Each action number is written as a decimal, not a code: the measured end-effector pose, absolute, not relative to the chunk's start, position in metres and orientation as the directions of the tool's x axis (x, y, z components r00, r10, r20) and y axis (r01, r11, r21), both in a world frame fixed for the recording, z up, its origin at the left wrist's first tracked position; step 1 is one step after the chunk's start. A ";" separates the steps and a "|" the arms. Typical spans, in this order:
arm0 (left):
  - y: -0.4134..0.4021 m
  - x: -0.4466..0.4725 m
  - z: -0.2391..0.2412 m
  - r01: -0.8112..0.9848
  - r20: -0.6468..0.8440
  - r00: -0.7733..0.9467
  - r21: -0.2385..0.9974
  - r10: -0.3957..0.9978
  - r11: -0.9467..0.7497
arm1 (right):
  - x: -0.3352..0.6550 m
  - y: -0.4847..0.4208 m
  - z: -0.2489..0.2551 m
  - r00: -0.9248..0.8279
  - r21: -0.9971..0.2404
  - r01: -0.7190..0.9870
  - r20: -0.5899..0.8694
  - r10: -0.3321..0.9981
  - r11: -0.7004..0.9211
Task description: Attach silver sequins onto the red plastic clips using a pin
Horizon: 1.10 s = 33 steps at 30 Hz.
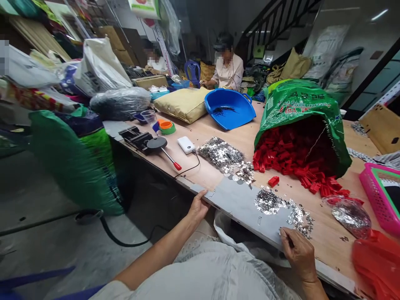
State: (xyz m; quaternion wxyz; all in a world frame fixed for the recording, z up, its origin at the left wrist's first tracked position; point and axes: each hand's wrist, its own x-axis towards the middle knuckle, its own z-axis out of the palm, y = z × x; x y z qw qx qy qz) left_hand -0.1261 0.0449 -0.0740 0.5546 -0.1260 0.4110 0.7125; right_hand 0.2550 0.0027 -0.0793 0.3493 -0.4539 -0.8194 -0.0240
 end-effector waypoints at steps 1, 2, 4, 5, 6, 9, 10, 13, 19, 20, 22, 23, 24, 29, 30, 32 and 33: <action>0.045 -0.126 -0.074 -0.893 -0.634 -0.356 0.447 0.686 -0.051 | 0.255 0.003 -0.078 -0.346 -0.272 0.759 0.600 0.721 0.591; 0.045 -0.126 -0.073 -0.893 -0.633 -0.358 0.448 0.687 -0.053 | 0.254 0.003 -0.078 -0.348 -0.267 0.758 0.606 0.715 0.595; 0.045 -0.125 -0.073 -0.892 -0.630 -0.360 0.450 0.688 -0.054 | 0.253 0.003 -0.076 -0.346 -0.261 0.756 0.618 0.705 0.600; 0.045 -0.125 -0.073 -0.891 -0.629 -0.360 0.451 0.689 -0.054 | 0.253 0.003 -0.076 -0.343 -0.261 0.754 0.625 0.701 0.602; 0.045 -0.125 -0.073 -0.890 -0.628 -0.360 0.453 0.690 -0.053 | 0.253 0.003 -0.075 -0.338 -0.263 0.752 0.633 0.696 0.604; 0.046 -0.125 -0.074 -0.885 -0.617 -0.364 0.463 0.698 -0.052 | 0.253 0.003 -0.075 -0.320 -0.260 0.753 0.658 0.682 0.605; 0.046 -0.125 -0.075 -0.882 -0.612 -0.366 0.468 0.701 -0.052 | 0.253 0.003 -0.075 -0.316 -0.258 0.755 0.663 0.679 0.603; 0.046 -0.124 -0.076 -0.875 -0.602 -0.369 0.483 0.708 -0.046 | 0.254 0.003 -0.077 -0.308 -0.254 0.761 0.668 0.677 0.597; 0.046 -0.124 -0.079 -0.866 -0.598 -0.361 0.500 0.716 -0.019 | 0.255 0.004 -0.078 -0.289 -0.254 0.766 0.684 0.670 0.590; 0.046 -0.124 -0.079 -0.865 -0.598 -0.361 0.502 0.716 -0.017 | 0.255 0.004 -0.078 -0.286 -0.250 0.770 0.687 0.668 0.587; 0.046 -0.124 -0.079 -0.864 -0.600 -0.361 0.504 0.714 -0.014 | 0.255 0.004 -0.077 -0.280 -0.242 0.779 0.691 0.667 0.578; 0.046 -0.124 -0.079 -0.865 -0.602 -0.360 0.502 0.713 -0.013 | 0.254 0.003 -0.077 -0.278 -0.239 0.783 0.691 0.667 0.574; 0.046 -0.124 -0.079 -0.866 -0.604 -0.359 0.500 0.711 -0.012 | 0.254 0.003 -0.076 -0.280 -0.233 0.786 0.692 0.665 0.573; 0.045 -0.124 -0.079 -0.874 -0.616 -0.357 0.486 0.702 -0.018 | 0.254 0.003 -0.077 -0.284 -0.214 0.800 0.686 0.670 0.560; 0.045 -0.124 -0.079 -0.875 -0.618 -0.355 0.484 0.701 -0.016 | 0.255 0.003 -0.077 -0.282 -0.213 0.805 0.684 0.673 0.554; 0.044 -0.124 -0.079 -0.877 -0.621 -0.350 0.481 0.701 -0.012 | 0.255 0.003 -0.077 -0.282 -0.208 0.814 0.675 0.682 0.542; 0.044 -0.124 -0.079 -0.877 -0.622 -0.349 0.480 0.701 -0.011 | 0.256 0.003 -0.078 -0.281 -0.206 0.819 0.669 0.688 0.536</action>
